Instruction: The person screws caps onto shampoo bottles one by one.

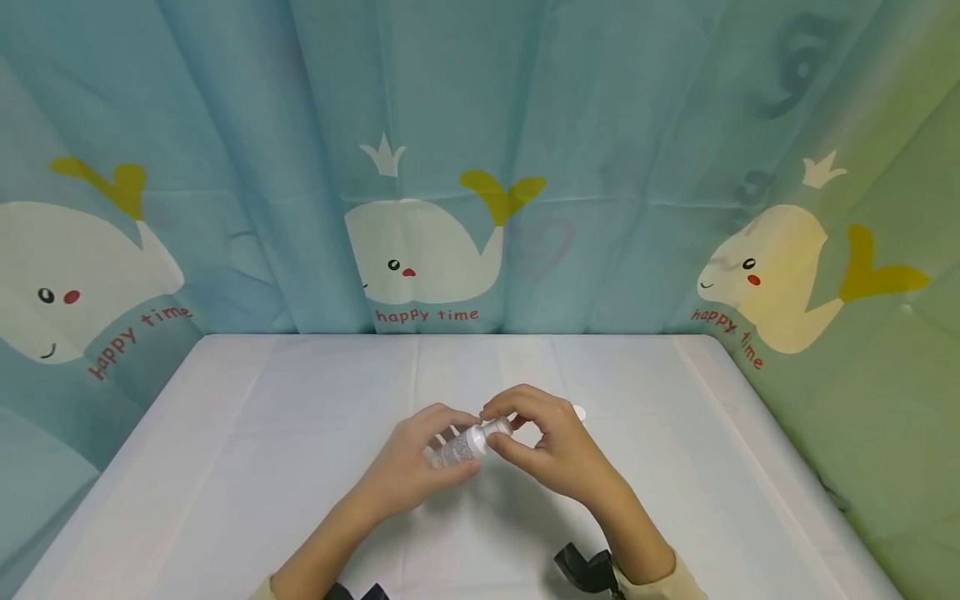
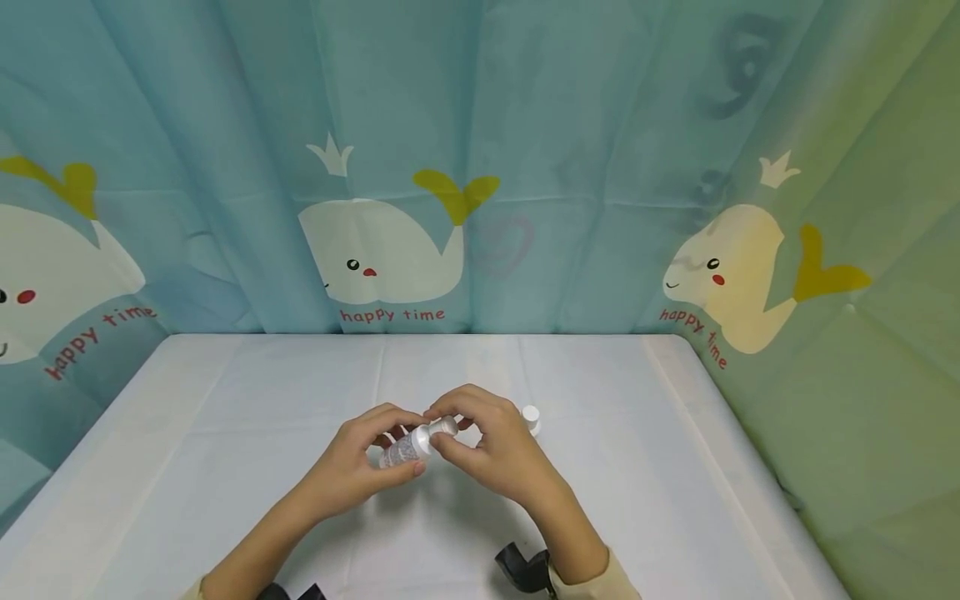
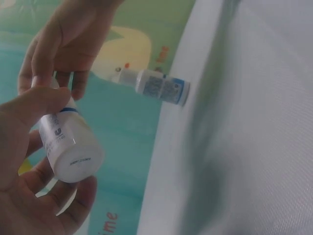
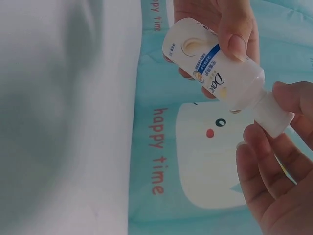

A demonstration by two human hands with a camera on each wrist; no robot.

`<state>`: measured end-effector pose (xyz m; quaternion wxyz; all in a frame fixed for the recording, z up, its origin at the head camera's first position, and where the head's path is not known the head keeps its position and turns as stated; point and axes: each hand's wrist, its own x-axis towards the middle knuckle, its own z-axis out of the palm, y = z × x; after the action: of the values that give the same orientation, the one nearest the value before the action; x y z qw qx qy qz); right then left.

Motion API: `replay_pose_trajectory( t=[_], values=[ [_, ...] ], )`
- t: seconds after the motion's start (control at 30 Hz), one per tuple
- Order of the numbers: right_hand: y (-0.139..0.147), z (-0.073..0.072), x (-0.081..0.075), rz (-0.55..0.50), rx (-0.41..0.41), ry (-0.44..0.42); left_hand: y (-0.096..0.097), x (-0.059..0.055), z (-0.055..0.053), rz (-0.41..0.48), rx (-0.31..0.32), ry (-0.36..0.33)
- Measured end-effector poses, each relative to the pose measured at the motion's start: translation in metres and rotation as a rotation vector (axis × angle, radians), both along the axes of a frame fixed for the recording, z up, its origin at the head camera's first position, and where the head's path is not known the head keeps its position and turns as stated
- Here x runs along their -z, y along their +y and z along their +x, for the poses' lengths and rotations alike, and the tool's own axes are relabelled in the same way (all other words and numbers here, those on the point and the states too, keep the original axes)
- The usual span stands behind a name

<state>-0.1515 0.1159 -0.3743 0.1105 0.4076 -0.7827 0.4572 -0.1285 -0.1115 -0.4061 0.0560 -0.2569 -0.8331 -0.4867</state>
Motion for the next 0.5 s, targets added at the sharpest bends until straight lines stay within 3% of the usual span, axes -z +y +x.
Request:
replay_pose_trajectory(
  t=[0.5],
  values=[
    [-0.0003,0.0017,-0.0020,-0.006,-0.062,-0.029,-0.0019,-0.0082,0.0019,-0.009,-0.031,-0.006]
  ],
)
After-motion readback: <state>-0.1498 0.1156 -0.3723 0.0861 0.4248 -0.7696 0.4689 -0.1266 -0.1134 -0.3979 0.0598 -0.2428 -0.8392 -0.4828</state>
